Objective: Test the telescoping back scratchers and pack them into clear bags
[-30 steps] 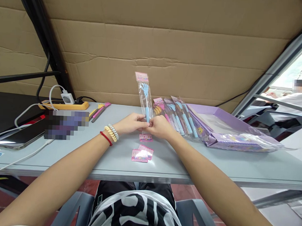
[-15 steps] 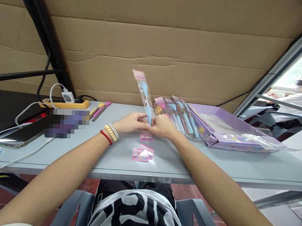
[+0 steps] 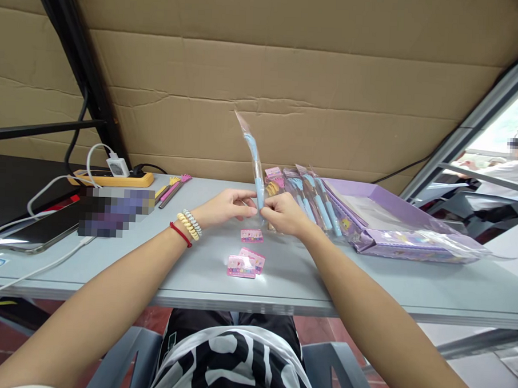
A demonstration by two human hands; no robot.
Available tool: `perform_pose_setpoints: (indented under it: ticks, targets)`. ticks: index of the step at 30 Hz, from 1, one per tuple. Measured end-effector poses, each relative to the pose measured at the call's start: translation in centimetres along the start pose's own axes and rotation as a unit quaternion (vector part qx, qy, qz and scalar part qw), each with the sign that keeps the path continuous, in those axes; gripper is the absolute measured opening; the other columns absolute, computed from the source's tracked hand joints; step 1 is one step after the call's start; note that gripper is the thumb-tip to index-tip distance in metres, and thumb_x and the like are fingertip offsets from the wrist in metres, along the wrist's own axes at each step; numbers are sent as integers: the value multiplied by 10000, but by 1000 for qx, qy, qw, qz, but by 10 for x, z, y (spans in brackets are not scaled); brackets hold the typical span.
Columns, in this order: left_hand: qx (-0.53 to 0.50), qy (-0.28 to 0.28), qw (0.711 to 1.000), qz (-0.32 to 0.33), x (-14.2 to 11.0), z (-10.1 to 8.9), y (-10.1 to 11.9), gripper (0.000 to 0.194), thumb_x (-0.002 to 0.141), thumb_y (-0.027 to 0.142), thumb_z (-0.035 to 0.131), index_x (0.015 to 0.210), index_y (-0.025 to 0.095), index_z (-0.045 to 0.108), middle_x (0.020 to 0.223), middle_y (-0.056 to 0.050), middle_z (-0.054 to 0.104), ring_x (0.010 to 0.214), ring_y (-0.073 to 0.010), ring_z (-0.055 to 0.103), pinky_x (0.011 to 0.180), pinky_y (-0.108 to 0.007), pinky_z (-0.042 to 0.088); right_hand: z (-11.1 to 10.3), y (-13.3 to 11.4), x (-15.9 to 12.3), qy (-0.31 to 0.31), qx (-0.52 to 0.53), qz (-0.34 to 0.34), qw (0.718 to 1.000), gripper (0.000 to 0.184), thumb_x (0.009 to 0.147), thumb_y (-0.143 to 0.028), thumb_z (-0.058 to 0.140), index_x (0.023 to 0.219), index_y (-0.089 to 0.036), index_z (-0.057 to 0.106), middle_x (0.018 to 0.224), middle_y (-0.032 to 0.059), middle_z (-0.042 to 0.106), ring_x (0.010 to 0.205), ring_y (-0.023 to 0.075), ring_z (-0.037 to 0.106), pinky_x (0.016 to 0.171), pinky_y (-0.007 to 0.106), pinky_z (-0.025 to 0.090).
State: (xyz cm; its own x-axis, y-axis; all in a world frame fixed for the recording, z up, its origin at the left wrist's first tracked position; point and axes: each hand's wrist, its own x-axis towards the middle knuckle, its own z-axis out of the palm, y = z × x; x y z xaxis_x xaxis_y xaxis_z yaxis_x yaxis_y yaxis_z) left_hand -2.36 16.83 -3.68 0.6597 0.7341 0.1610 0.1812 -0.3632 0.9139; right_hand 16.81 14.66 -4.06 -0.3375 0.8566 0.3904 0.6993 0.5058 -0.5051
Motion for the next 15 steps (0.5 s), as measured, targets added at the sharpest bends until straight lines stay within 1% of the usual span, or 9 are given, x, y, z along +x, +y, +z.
perform_pose_setpoints:
  ticks: [2,4,5,7,8,10,12,15]
  targets:
    - [3,9,1000,-12,-1,-1,0,576,739,397,676,1255,169,559,1029,-63,609,833,-148,568,773,-336,479,-3,1,1,51,-6,15,999,264,665,-259,407,469,-196,240,473,-40,223,488,65,221,485,253,170]
    - [16,12,1000,-20,-1,-1,1,564,745,409,669,1240,158,569,1036,-69,609,838,-149,574,776,-336,482,-8,3,3,101,-22,38,994,273,669,-251,400,471,-201,218,483,-35,203,489,68,209,491,259,173]
    - [26,11,999,-23,-1,-1,1,551,749,416,664,1226,153,577,1033,-71,612,839,-150,576,774,-335,483,-11,5,4,121,-34,53,991,280,677,-249,402,470,-202,220,485,-33,204,489,70,211,494,261,179]
    - [51,10,998,-27,-1,0,1,538,755,433,653,1207,148,588,1021,-75,623,849,-158,581,759,-330,484,-20,11,4,143,-72,84,984,301,701,-251,414,459,-204,242,472,-28,223,484,78,231,501,266,197]
    - [65,10,997,-27,0,0,1,536,755,440,650,1200,146,592,1015,-77,631,855,-165,585,750,-327,484,-25,13,5,145,-98,102,979,312,712,-253,424,451,-205,261,461,-25,241,481,84,248,505,270,207]
    - [97,10,995,-27,0,0,1,526,759,442,641,1185,137,601,1002,-82,650,867,-176,593,754,-323,483,-34,19,5,127,-152,145,969,320,728,-258,441,439,-203,318,442,-9,303,475,101,294,507,279,231]
    - [127,8,992,-22,0,0,0,512,771,440,627,1176,128,605,998,-85,668,880,-183,601,782,-324,479,-41,25,5,97,-199,190,956,311,749,-271,448,451,-194,403,464,27,414,489,128,377,511,286,266]
    - [160,-6,987,-12,0,0,0,510,788,442,604,1180,116,605,1027,-95,681,906,-190,607,828,-329,471,-45,33,6,59,-255,240,935,297,793,-316,442,558,-174,557,636,107,591,618,195,542,552,292,343]
